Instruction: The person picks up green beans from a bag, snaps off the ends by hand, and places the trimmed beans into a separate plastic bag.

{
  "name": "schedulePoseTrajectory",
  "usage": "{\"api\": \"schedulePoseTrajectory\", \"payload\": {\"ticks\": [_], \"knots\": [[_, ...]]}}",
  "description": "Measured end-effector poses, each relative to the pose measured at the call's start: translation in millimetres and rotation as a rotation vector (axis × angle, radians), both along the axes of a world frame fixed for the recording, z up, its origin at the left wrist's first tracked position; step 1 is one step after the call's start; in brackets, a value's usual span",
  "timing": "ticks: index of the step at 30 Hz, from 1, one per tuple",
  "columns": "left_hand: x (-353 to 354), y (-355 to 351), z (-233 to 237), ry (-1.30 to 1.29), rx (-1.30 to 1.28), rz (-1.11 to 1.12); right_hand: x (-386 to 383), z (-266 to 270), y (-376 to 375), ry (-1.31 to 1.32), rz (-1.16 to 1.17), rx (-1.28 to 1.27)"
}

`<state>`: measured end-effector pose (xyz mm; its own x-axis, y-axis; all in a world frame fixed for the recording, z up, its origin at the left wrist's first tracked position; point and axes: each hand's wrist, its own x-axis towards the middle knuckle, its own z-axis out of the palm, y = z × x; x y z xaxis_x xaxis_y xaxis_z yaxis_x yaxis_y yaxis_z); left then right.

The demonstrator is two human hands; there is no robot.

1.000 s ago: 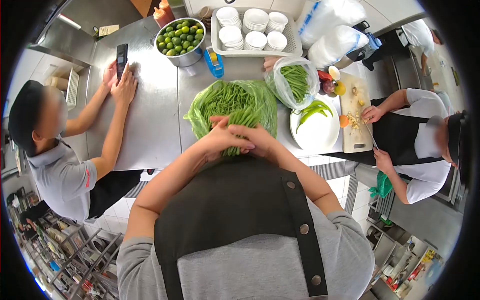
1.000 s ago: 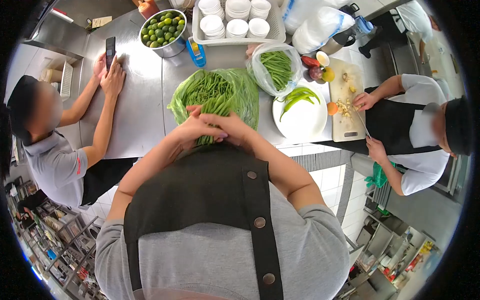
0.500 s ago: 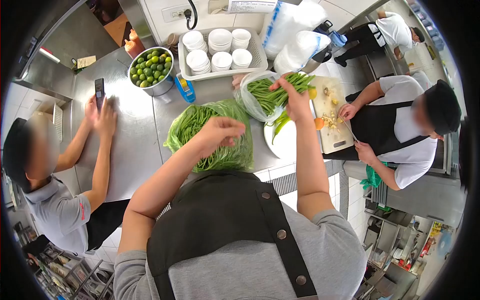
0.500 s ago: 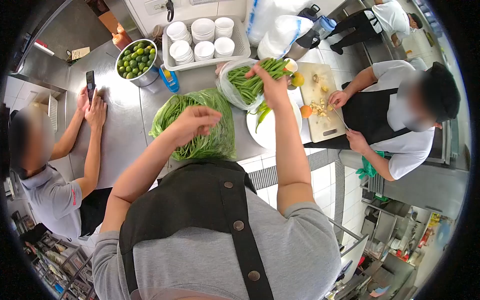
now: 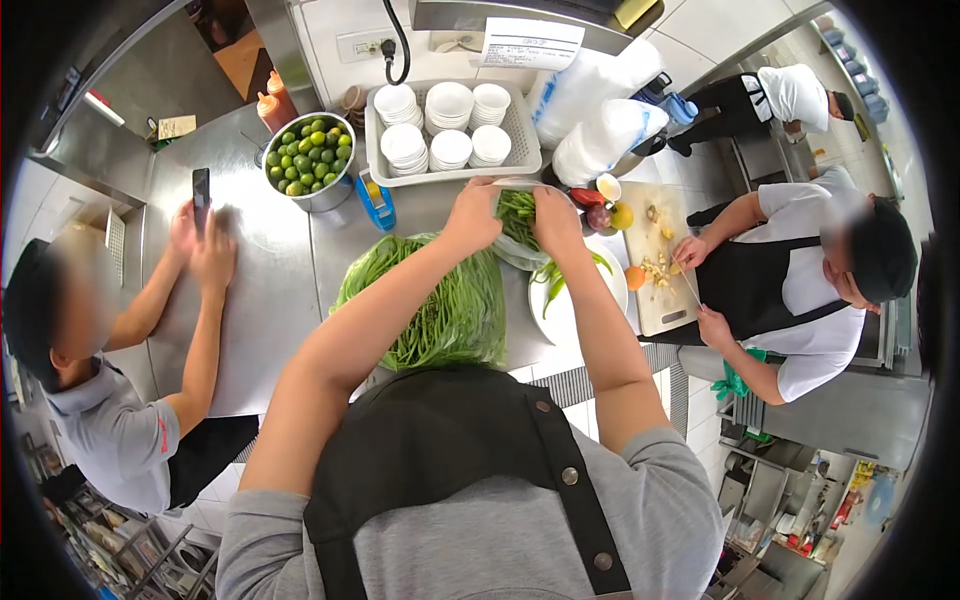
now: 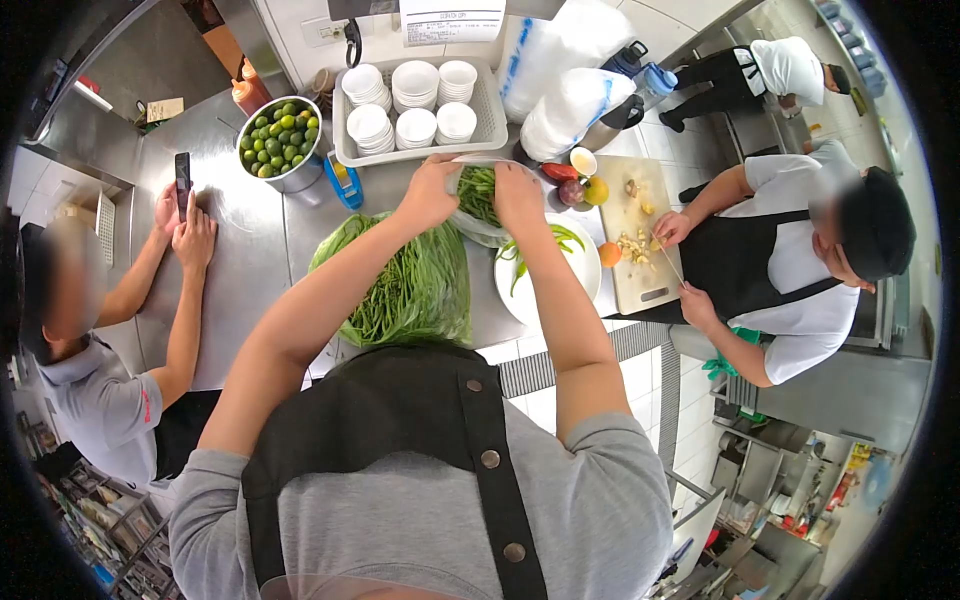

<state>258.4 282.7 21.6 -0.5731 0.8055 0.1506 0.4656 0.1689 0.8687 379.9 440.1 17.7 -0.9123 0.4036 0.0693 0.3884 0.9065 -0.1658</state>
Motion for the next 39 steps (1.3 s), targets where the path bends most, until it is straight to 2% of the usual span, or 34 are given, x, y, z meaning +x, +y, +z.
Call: {"api": "schedulePoseTrajectory", "payload": {"ticks": [2,4,5,8,11,15,18,22,24,26,28,31,34,35,37,38,39], "knots": [[-5,-2,14,-0.009,-0.004,-0.056,-3,6,-11,-0.049,-0.058,-0.04],[-9,-1,29,0.006,0.012,-0.105,-13,1,-16,-0.012,-0.001,-0.112],[-11,0,29,0.04,0.002,-0.091,-18,-2,-18,0.007,0.028,-0.147],[-20,3,29,0.09,-0.029,-0.08,-26,-4,-25,-0.046,-0.126,-0.023],[-31,-2,28,0.029,-0.052,-0.104,-34,-8,1,-0.187,-0.13,-0.116],[-38,-2,33,0.015,-0.014,-0.123,-29,-17,8,-0.038,-0.155,-0.019],[-42,-1,31,-0.086,-0.006,-0.087,-18,19,15,-0.032,0.042,-0.44],[-44,5,21,-0.172,0.048,-0.057,-4,37,15,0.043,0.025,-0.773],[-37,7,19,-0.191,0.072,-0.098,-5,26,13,-0.064,0.022,-0.557],[-33,6,27,-0.258,0.04,-0.134,-2,-29,7,-0.121,-0.023,-0.284],[-33,2,42,-0.371,-0.048,-0.159,-7,-45,4,-0.161,-0.063,-0.32],[-39,-2,38,-0.532,0.047,-0.118,-9,-37,6,-0.156,-0.082,-0.388],[-39,-12,40,-0.42,-0.038,-0.127,-13,-8,-2,-0.184,-0.03,-0.314],[-38,-14,40,-0.376,-0.027,-0.133,-16,27,-29,-0.174,-0.036,-0.157],[-33,-17,39,-0.291,-0.008,-0.156,-34,22,-23,-0.276,0.088,-0.272],[-33,-16,39,-0.331,0.005,-0.152,-41,17,-18,-0.33,0.148,-0.329],[-33,-14,38,-0.372,0.018,-0.146,-41,5,-13,-0.215,0.239,-0.263]]}}
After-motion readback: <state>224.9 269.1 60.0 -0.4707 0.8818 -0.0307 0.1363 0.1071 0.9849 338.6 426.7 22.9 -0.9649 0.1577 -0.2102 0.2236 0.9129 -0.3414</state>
